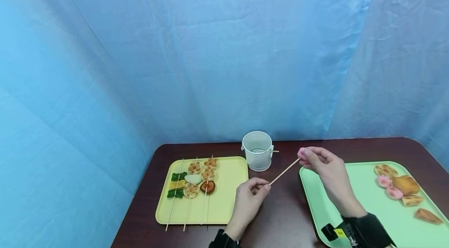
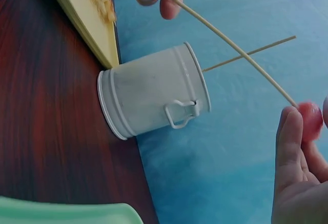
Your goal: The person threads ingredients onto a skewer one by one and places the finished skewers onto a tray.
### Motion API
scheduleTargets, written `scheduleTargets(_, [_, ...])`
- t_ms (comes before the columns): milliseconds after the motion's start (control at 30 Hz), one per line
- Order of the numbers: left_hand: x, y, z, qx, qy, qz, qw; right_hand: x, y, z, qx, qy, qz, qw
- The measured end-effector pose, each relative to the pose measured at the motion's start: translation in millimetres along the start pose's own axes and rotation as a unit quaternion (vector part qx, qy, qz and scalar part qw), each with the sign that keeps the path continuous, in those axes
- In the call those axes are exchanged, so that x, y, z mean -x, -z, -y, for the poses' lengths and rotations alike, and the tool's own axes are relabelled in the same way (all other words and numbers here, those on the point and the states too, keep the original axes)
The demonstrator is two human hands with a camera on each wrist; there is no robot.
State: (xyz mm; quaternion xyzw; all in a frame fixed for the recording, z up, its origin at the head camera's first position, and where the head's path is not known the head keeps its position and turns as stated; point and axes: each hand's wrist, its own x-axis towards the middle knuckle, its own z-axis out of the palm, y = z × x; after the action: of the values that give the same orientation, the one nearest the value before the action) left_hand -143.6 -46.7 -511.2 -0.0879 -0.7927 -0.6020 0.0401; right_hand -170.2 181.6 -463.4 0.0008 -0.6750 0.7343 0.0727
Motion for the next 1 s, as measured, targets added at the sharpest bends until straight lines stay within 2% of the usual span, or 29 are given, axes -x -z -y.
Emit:
scheduleTargets(133, [-0.4,-7.3,-1.2,0.027,0.023,0.005,0.9994,1.5,-2.4,-3.6,-0.021,-0.007,0.025,0.999])
scheduleTargets(267, [-0.7,-12.2,-5.7,0.057,0.041,0.021,0.9973,3.3,-4.9,-6.0,-0.009,-0.023,0.031,0.999])
scheduleTargets(567, [-6.0,-23.5,-10.5,0.145,0.104,0.022,0.9838,7.4,-16.2,-18.3,0.012,-0.023,0.050,0.998])
scheduleTargets(1000, [-4.9,-32.2,-14.2,0.140,0.127,0.005,0.9821,14.6,-23.9,-25.8,0.061,-0.050,0.059,0.995])
